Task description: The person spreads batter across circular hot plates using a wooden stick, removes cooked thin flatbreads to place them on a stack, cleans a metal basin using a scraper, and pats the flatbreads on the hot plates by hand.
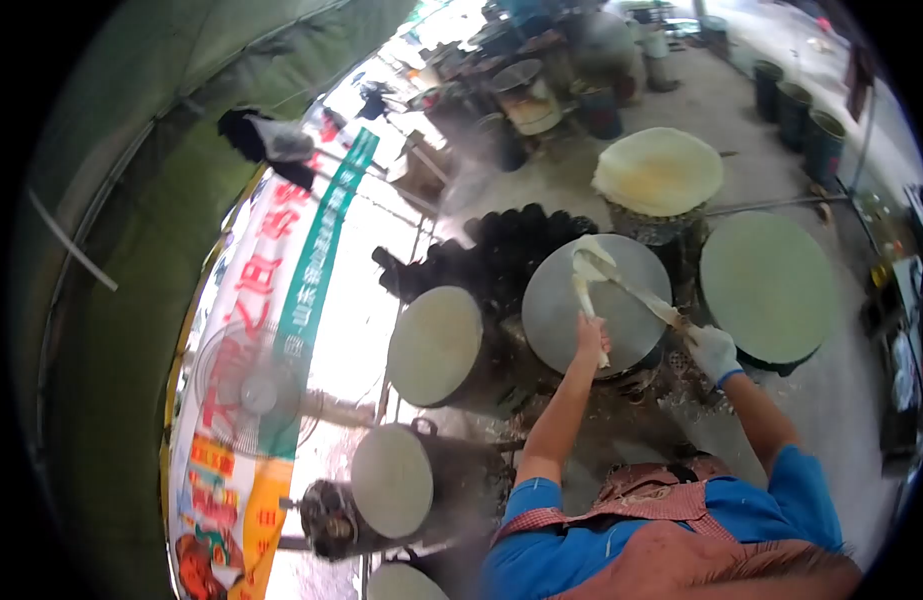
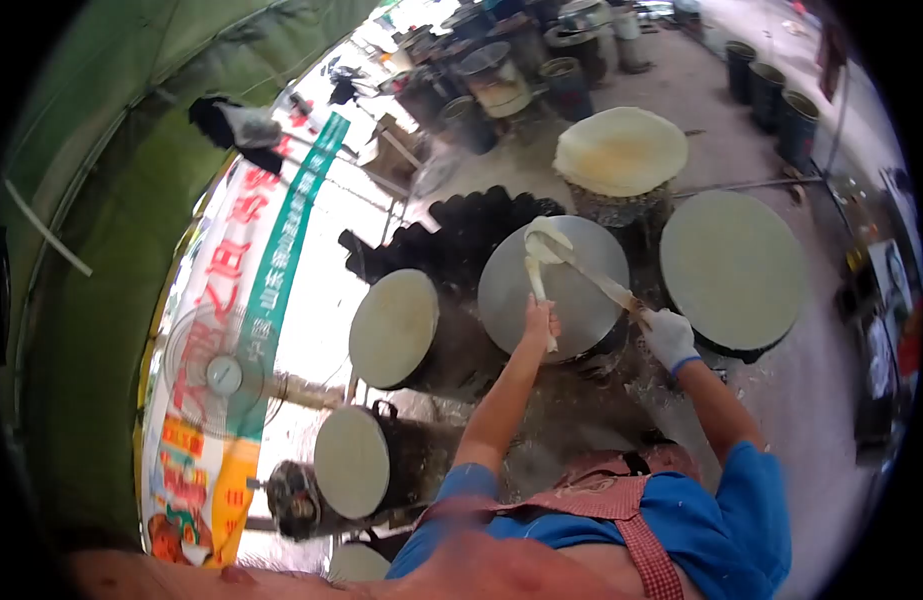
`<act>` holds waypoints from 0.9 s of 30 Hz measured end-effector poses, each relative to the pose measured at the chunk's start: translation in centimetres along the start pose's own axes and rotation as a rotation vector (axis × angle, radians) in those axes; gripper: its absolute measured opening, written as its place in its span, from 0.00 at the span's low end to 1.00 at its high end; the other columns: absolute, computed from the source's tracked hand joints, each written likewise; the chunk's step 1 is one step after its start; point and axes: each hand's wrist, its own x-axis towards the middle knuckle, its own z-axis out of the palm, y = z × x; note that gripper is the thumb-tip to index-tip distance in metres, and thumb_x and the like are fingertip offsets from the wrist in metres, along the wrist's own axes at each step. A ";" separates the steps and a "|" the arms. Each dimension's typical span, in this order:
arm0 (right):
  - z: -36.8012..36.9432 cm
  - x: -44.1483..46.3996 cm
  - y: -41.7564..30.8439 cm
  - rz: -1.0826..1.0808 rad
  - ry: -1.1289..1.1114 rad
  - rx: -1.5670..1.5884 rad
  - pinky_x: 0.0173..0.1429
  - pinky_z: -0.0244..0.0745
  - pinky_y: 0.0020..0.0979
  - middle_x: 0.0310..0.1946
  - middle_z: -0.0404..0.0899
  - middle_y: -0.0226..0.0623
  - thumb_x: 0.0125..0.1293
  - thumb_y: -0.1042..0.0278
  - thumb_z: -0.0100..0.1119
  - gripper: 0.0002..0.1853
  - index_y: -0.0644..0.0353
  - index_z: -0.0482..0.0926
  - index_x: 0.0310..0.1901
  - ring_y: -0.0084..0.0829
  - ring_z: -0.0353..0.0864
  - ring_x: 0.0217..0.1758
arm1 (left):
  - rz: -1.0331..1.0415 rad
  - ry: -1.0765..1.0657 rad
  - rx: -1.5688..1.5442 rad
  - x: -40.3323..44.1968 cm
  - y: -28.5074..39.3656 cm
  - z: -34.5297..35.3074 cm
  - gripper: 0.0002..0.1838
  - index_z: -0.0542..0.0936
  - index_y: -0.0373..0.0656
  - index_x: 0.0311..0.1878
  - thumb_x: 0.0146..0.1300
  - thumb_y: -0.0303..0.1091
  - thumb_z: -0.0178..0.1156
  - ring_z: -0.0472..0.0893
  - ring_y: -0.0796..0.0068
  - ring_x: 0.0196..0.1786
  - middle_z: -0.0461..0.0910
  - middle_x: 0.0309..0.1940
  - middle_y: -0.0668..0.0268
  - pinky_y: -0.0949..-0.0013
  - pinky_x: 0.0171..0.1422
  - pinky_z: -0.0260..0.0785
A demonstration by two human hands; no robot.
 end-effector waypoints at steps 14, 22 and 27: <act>6.2 4.9 0.9 0.328 -0.037 0.412 0.43 0.76 0.38 0.35 0.80 0.50 0.60 0.59 0.56 0.13 0.55 0.83 0.40 0.46 0.81 0.37 | 0.825 0.331 0.587 -1.6 7.9 -6.2 0.36 0.53 0.53 0.73 0.61 0.26 0.50 0.78 0.59 0.38 0.73 0.57 0.57 0.59 0.39 0.70; 6.7 8.5 -4.5 0.248 0.044 0.385 0.47 0.76 0.36 0.36 0.82 0.47 0.57 0.59 0.58 0.16 0.60 0.82 0.41 0.41 0.82 0.40 | 0.350 0.100 0.400 -7.8 -6.9 -18.5 0.33 0.61 0.44 0.69 0.59 0.22 0.53 0.68 0.78 0.29 0.71 0.40 0.64 0.74 0.31 0.61; 10.8 4.5 -7.8 0.616 0.047 0.837 0.50 0.74 0.32 0.38 0.84 0.38 0.52 0.54 0.67 0.21 0.65 0.84 0.41 0.28 0.81 0.39 | 0.531 0.214 0.533 -12.8 -14.7 -22.6 0.32 0.63 0.41 0.68 0.58 0.26 0.55 0.77 0.68 0.43 0.75 0.53 0.59 0.71 0.48 0.70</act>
